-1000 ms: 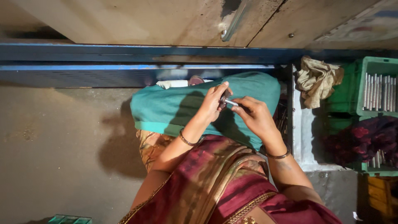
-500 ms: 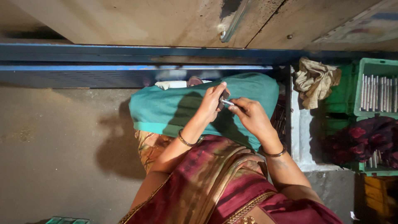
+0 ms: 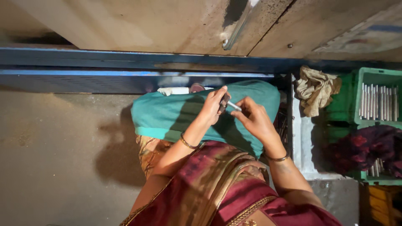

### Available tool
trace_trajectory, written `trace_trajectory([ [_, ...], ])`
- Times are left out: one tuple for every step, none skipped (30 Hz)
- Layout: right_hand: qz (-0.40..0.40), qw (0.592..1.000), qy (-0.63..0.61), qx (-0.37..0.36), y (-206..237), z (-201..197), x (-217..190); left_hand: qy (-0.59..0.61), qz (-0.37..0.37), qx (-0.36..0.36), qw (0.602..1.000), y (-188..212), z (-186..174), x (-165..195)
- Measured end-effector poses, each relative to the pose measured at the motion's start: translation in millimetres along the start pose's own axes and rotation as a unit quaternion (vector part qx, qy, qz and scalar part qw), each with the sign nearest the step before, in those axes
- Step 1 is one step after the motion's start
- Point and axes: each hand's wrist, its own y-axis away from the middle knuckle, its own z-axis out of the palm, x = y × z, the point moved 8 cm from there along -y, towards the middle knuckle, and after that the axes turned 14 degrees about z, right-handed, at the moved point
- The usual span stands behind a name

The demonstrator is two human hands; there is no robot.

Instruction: The person sits on the floor and repeatedly picks up metal rods from a green crate, wipes each rod with a cloth, and places it back. The person also wipes a nearby metal surface and handles a small cylindrical component.

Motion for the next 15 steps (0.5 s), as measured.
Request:
trace_trajectory([
  [0.005,1.0,-0.003,-0.003,-0.8,1.5,0.3,-0.013,0.007,0.001,1.0,0.9,0.5,2.2],
  [0.011,1.0,-0.007,-0.007,-1.3,3.6,1.4,-0.01,0.006,0.004,1.0,1.5,0.9,3.1],
  [-0.024,0.999,-0.021,-0.006,0.0,3.8,-3.5,-0.007,0.004,0.007,1.0,2.0,1.0,3.7],
  [-0.06,0.998,-0.035,-0.006,1.5,3.9,-7.9,-0.004,0.002,0.01,1.0,2.7,1.2,3.7],
  [-0.096,0.994,-0.05,-0.005,3.7,3.5,-12.5,0.004,0.007,0.002,1.0,2.8,3.2,4.9],
  [-0.063,0.997,-0.037,-0.006,1.5,4.6,-6.6,0.012,0.011,-0.006,1.0,3.2,5.2,5.3],
  [-0.03,0.999,-0.024,-0.007,-0.5,5.9,-1.1,0.019,0.015,-0.015,1.0,3.7,7.1,5.7],
  [0.003,1.0,-0.01,-0.008,-2.0,6.3,4.4,0.014,0.015,-0.013,1.0,3.9,7.3,5.5],
  [0.006,1.0,-0.001,-0.009,-2.6,6.7,4.8,0.009,0.015,-0.011,1.0,4.3,7.3,5.5],
  [0.009,1.0,0.009,-0.01,-2.8,6.4,5.1,0.004,0.014,-0.009,1.0,5.0,7.7,5.3],
  [0.013,1.0,0.019,-0.011,-2.9,6.1,5.1,0.002,0.01,-0.008,1.0,5.8,8.2,4.9],
  [-0.003,1.0,0.026,-0.006,-2.4,4.9,1.6,-0.001,0.006,-0.007,1.0,6.5,8.9,4.8],
  [-0.019,0.999,0.034,0.0,-1.8,3.6,-2.0,-0.003,0.003,-0.006,1.0,6.9,9.7,5.0],
  [-0.035,0.999,0.041,0.004,-0.9,2.5,-5.8,-0.006,0.003,-0.009,1.0,7.7,10.6,5.9],
  [-0.02,0.999,0.044,-0.004,-1.3,2.9,-4.3,-0.01,0.002,-0.012,1.0,8.5,11.7,6.6],
])
